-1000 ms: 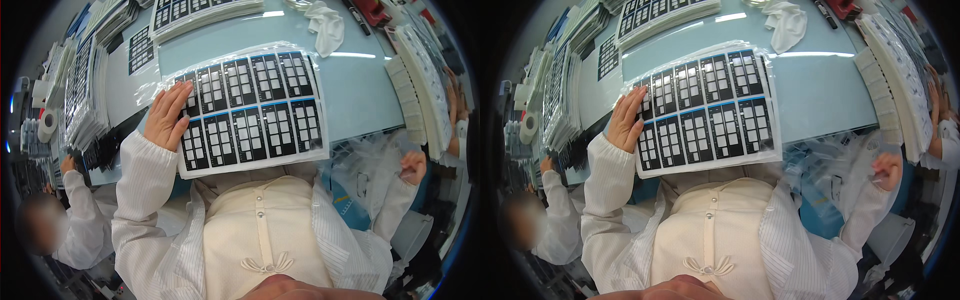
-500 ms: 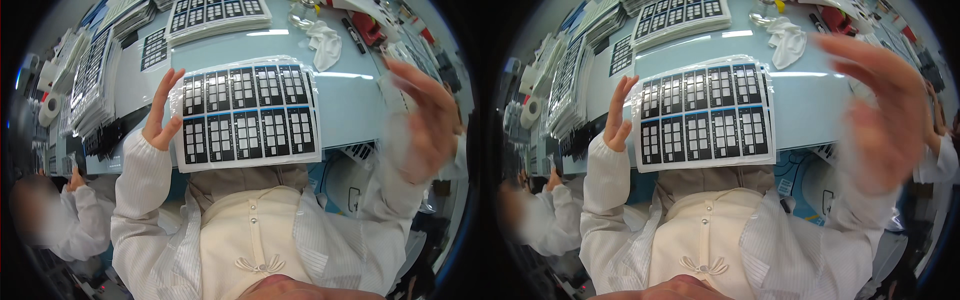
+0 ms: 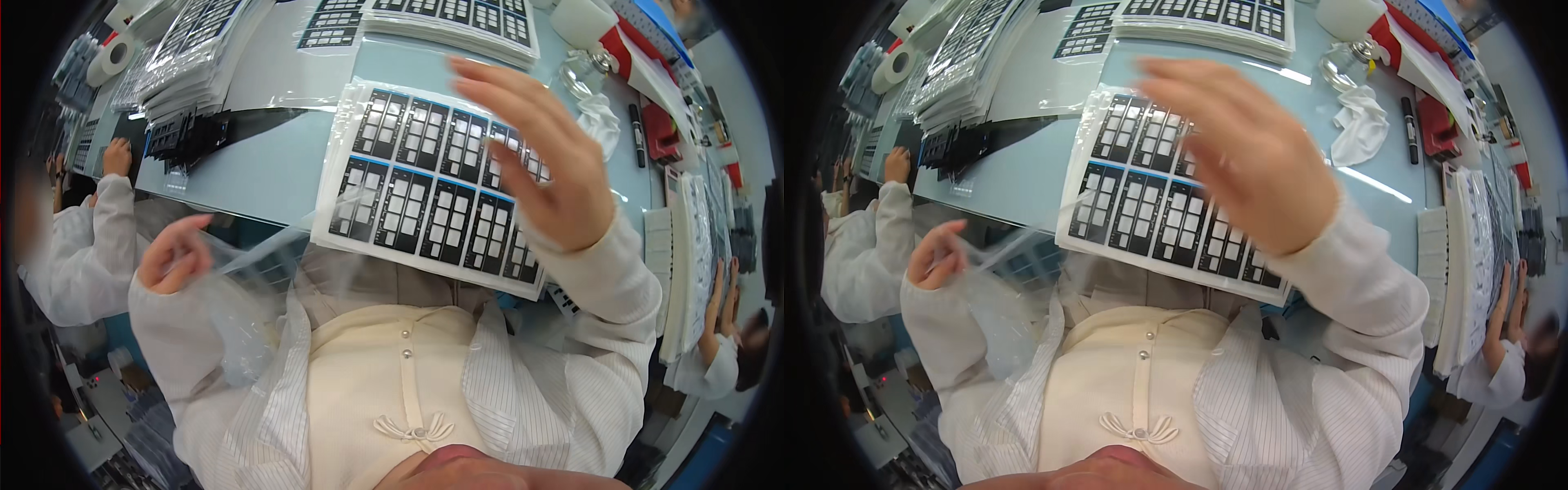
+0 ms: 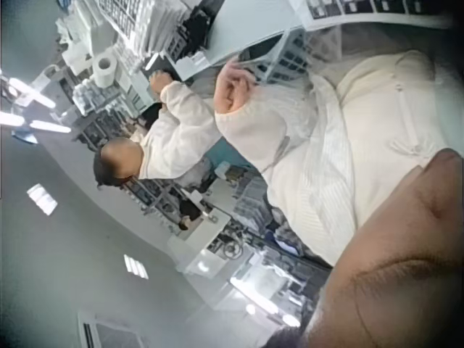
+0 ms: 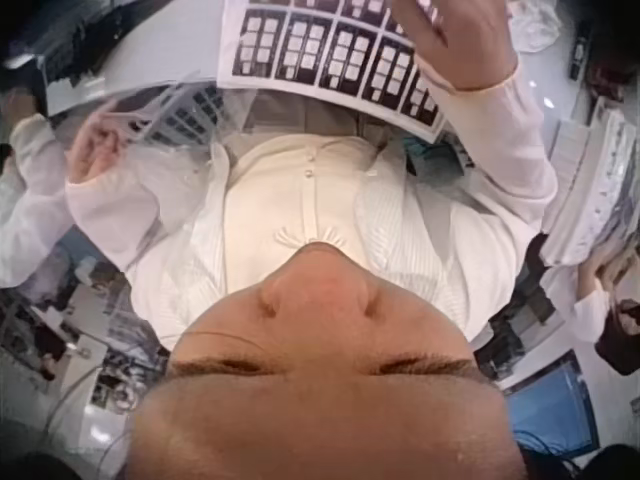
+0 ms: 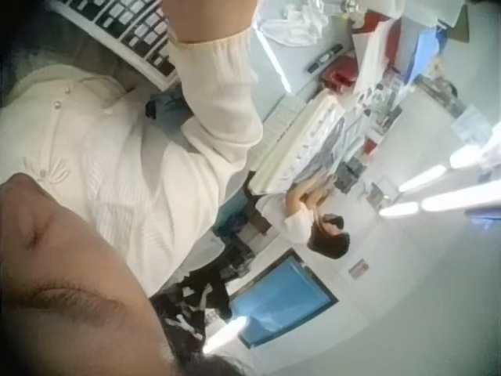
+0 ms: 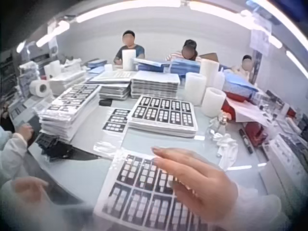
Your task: The person is inspecting sheets of printed labels or small electronic components, checking for alignment and quality.
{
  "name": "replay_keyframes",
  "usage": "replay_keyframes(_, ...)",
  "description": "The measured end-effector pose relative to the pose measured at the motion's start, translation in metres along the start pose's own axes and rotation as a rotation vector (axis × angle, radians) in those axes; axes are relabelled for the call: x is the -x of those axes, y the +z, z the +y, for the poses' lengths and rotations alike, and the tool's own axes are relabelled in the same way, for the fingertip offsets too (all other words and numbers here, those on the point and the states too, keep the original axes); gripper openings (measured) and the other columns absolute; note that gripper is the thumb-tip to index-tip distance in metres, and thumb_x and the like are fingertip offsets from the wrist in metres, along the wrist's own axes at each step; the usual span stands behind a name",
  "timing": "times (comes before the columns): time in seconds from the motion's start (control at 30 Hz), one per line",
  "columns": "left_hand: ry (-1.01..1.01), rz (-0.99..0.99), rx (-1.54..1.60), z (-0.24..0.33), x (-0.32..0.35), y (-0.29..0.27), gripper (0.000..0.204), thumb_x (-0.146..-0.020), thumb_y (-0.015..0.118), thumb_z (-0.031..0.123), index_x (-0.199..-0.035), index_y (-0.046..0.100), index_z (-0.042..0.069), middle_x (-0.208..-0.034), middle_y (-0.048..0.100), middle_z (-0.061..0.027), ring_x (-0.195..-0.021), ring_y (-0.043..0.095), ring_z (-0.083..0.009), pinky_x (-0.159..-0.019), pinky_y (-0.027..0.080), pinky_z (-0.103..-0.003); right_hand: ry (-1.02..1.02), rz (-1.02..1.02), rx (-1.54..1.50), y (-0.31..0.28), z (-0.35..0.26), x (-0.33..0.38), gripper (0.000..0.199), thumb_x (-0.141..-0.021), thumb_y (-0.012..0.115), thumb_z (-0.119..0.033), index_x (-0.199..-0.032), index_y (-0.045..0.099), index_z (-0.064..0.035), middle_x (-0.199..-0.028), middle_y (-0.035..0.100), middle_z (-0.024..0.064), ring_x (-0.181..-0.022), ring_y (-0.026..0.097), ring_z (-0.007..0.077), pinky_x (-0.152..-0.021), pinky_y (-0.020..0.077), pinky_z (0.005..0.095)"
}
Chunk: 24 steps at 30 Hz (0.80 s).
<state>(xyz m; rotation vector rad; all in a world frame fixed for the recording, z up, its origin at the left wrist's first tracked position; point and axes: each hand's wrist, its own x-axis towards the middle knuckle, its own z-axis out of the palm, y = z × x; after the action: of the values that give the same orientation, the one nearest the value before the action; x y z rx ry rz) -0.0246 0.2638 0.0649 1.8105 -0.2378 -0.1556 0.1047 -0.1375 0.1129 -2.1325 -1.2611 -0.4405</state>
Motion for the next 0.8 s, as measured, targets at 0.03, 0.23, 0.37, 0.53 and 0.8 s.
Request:
replay_keyframes(0.03, -0.238, 0.165, -0.067, 0.001, 0.032, -0.021, 0.038, -0.081, 0.045, -0.004, -0.119, 0.046, 0.001, -0.079, 0.054, -0.0037, -0.063, 0.045, -0.0065, -0.056, 0.036, -0.018, 0.121, 0.028, 0.026, -0.014, 0.015, 0.016, 0.044, -0.071, 0.053, 0.008, -0.113, 0.053, -0.0036, -0.117, 0.053, 0.0144, -0.105, 0.052, 0.0300, -0.089, 0.0426, 0.0337)
replay_keyframes(0.23, -1.255, 0.361, -0.606, -0.144, 0.223, -0.095, 0.033, -0.071, 0.059, -0.001, -0.103, 0.059, 0.007, -0.070, 0.055, -0.0003, -0.059, 0.049, -0.0111, -0.056, 0.040, -0.024, 0.479, -0.212, 0.238, -0.031, 0.094, 0.097, 0.044, -0.068, 0.070, -0.013, -0.108, 0.055, -0.0015, -0.117, 0.052, 0.0155, -0.108, 0.050, 0.0295, -0.087, 0.0416, 0.0343)
replay_keyframes(0.37, -1.443, 0.339, -0.686, -0.189, 0.243, -0.055, 0.033, -0.070, 0.061, 0.001, -0.103, 0.059, 0.006, -0.071, 0.056, -0.0009, -0.061, 0.050, -0.0117, -0.059, 0.041, -0.024, 0.697, -0.193, 0.068, -0.036, 0.103, 0.113, 0.050, -0.061, 0.077, -0.019, -0.105, 0.058, -0.0031, -0.107, 0.054, 0.0116, -0.100, 0.052, 0.0247, -0.081, 0.0428, 0.0318)
replay_keyframes(0.53, -1.438, 0.470, -0.696, -0.175, 0.249, -0.040, 0.034, -0.069, 0.063, 0.003, -0.103, 0.059, 0.005, -0.073, 0.057, -0.0017, -0.064, 0.052, -0.0125, -0.062, 0.041, -0.025, 0.820, -0.181, 0.020, -0.035, 0.107, 0.109, 0.050, -0.055, 0.081, -0.022, -0.098, 0.062, -0.0043, -0.085, 0.052, 0.0054, -0.080, 0.050, 0.0170, -0.069, 0.0423, 0.0275)
replay_keyframes(0.8, -1.205, 0.782, -0.665, -0.048, 0.184, -0.051, 0.036, -0.068, 0.067, 0.007, -0.103, 0.059, 0.004, -0.076, 0.059, -0.0029, -0.069, 0.054, -0.0137, -0.067, 0.042, -0.026, 0.910, -0.043, -0.209, -0.026, 0.120, 0.124, 0.041, -0.059, 0.078, -0.017, -0.094, 0.063, -0.0035, -0.077, 0.050, 0.0012, -0.067, 0.046, 0.0099, -0.062, 0.0395, 0.0223)
